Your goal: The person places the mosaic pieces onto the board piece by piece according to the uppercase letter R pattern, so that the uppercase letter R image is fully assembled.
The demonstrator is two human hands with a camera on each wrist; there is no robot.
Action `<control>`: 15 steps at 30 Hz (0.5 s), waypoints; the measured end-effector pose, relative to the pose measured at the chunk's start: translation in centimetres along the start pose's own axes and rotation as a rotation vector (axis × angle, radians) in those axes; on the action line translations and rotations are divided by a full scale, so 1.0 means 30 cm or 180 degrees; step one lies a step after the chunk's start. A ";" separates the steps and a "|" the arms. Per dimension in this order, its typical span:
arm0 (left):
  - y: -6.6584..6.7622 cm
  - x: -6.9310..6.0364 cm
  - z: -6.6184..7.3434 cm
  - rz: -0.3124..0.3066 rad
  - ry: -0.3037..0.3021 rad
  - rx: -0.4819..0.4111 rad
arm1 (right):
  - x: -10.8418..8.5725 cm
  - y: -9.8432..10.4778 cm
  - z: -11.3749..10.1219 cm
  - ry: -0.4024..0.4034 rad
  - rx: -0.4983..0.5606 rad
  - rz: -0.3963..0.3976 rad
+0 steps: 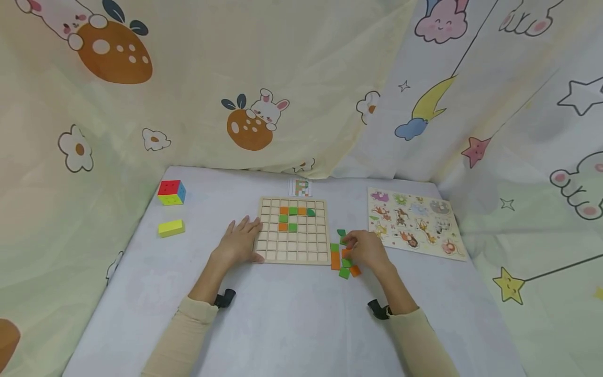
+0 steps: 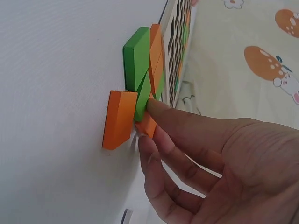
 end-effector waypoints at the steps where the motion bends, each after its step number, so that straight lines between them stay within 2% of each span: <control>1: 0.000 0.000 0.000 -0.0001 -0.0001 0.0004 | 0.001 0.000 0.002 0.0006 -0.0010 -0.0011; 11: -0.001 0.004 -0.006 0.0013 -0.0016 0.0001 | 0.014 0.022 -0.007 -0.0014 0.0002 -0.0232; 15: -0.006 0.003 -0.006 0.0003 -0.0031 0.0004 | 0.026 0.043 -0.033 0.0077 0.0032 -0.0308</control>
Point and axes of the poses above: each hand's wrist, its own x-axis towards the middle knuckle, its own y-axis out of the back of the hand, z = x × y, the point moved 7 cm from there along x, towards the middle knuckle, and after that the axes turned 14 degrees about x, right-handed, at the moved point
